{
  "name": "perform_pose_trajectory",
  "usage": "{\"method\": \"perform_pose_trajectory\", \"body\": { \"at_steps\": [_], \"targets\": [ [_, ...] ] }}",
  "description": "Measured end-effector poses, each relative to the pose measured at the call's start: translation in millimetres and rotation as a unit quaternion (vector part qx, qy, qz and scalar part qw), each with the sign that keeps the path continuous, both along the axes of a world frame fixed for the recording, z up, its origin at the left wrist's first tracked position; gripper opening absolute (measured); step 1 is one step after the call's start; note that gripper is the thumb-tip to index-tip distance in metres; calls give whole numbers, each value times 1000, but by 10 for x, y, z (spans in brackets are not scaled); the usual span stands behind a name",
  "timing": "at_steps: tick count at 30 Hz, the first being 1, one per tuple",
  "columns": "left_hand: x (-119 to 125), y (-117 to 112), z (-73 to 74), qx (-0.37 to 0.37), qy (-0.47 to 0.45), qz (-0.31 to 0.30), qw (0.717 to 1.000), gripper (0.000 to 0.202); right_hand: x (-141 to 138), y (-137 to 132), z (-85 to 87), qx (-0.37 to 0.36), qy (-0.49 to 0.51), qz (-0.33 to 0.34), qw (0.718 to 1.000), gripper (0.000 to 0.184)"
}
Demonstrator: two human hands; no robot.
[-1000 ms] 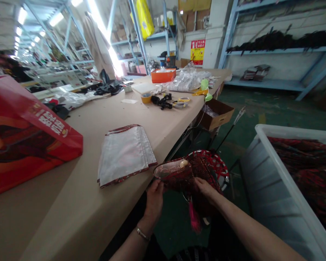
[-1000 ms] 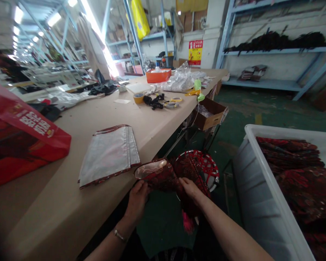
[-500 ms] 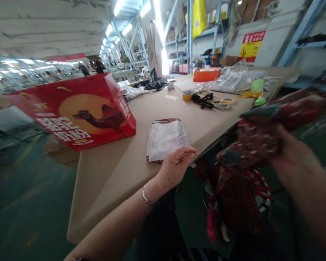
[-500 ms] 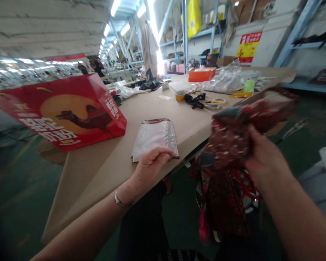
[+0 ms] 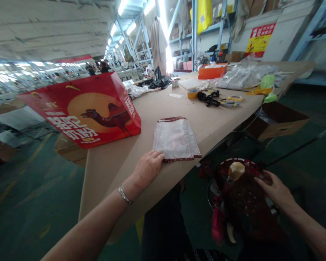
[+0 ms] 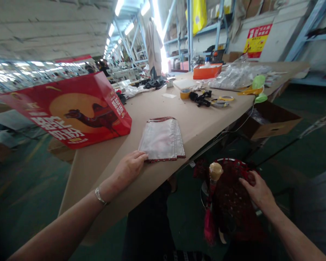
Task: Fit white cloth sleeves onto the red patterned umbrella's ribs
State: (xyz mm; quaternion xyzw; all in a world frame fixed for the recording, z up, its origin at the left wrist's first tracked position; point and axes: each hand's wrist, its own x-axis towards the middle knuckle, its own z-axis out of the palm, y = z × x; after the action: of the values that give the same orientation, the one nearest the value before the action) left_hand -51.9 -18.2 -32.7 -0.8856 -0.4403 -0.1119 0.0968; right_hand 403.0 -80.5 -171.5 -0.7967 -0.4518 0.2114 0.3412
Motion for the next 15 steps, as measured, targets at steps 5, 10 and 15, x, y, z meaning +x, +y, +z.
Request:
{"method": "perform_pose_trajectory", "body": {
  "at_steps": [5, 10, 15],
  "targets": [
    [1, 16, 14, 30, 49, -13, 998, 30, -483, -372, 455, 120, -47, 147, 981, 28],
    [-20, 54, 39, 8, 55, -28, 998, 22, -1443, -545, 1063, 202, -53, 483, 850, 13],
    [-7, 105, 258, -64, 79, -26, 994, 19, -2052, 71, 1482, 229, -123, 517, 816, 21]
  ]
}}
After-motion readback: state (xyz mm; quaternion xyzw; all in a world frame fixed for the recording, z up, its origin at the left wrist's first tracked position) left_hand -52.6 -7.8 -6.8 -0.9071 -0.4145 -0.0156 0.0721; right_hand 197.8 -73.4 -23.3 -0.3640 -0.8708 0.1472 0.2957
